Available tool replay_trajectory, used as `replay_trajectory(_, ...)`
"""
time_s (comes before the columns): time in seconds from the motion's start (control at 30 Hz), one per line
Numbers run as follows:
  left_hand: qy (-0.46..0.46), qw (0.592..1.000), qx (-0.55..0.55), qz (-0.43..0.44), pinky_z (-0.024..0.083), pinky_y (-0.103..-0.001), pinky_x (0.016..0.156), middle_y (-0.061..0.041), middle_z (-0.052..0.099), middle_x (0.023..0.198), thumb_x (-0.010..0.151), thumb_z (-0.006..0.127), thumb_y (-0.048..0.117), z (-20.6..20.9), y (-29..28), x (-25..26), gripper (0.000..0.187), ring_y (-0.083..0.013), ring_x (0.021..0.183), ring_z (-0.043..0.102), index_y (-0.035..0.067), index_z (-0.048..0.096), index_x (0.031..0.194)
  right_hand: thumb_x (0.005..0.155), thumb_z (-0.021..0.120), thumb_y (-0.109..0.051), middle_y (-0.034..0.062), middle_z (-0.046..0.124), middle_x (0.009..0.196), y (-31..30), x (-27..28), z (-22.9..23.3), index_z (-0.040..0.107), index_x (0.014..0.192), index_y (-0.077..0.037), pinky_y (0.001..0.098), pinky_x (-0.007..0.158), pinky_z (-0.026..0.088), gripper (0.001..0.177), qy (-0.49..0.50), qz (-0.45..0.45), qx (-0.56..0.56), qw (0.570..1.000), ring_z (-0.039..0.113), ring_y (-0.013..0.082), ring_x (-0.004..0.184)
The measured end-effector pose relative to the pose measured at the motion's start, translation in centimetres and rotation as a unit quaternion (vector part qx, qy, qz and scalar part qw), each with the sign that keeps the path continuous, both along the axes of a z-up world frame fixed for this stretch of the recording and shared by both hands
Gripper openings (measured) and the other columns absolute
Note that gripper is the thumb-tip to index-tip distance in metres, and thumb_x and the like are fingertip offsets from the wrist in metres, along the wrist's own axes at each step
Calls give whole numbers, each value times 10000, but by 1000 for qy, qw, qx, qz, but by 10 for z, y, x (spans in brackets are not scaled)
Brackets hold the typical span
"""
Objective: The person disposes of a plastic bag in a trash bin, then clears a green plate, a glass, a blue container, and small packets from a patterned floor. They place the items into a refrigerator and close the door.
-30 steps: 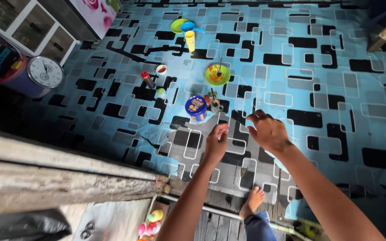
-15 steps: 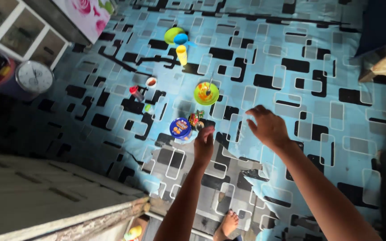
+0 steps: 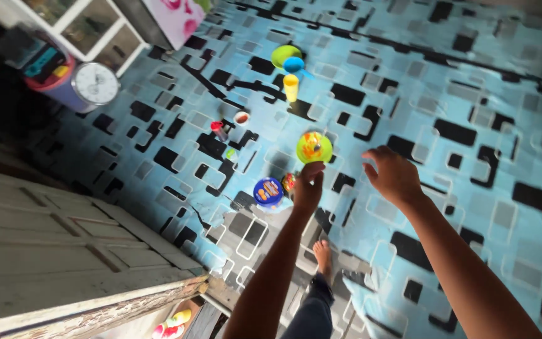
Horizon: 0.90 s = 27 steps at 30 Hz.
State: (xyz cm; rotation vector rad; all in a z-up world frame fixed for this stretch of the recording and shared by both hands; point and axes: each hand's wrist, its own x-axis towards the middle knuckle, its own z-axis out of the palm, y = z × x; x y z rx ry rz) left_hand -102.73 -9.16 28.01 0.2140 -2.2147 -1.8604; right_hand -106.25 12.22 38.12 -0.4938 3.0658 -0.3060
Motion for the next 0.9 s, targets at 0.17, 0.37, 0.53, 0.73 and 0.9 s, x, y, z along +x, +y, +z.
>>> replay_trajectory(0.17,-41,999,-17,28,589,-417,906,-102,774,1016,936,732,213,-12,8,-71,194,-300,1019,740,188,729,1128,977,611,-342,33,734,1070,-2,-85,-7,670,1229,-281,483,786,631,267,-12,33,-14,999,752,303,993)
replay_trajectory(0.37,-79,995,-12,63,591,-413,796,-84,753,798,970,713,260,-18,29,-159,129,-288,802,759,137,711,934,966,614,-321,28,774,1115,3,-180,9,678,1230,-240,433,845,624,284,-52,47,-43,997,762,235,1034)
replay_trajectory(0.53,-65,983,-165,49,611,-323,698,-80,733,781,998,712,201,-29,38,-221,149,-211,700,734,80,736,914,1002,576,-309,8,769,1118,25,-246,15,683,1205,-242,393,829,626,238,-71,70,-56,993,760,205,1034)
replay_trajectory(0.73,-122,972,-142,142,587,-297,577,11,689,587,1030,672,380,-61,46,-276,319,-147,568,707,163,647,798,974,609,-235,29,771,1061,36,-331,-15,693,1160,-207,432,843,624,206,-65,130,-81,986,769,240,998)
replay_trajectory(0.9,-160,942,-193,226,605,-412,593,-111,712,665,1065,592,315,-71,79,-285,322,-267,625,736,59,642,875,970,637,-241,0,764,984,42,-405,-47,700,1083,-232,407,797,630,130,-44,240,-67,967,777,209,934)
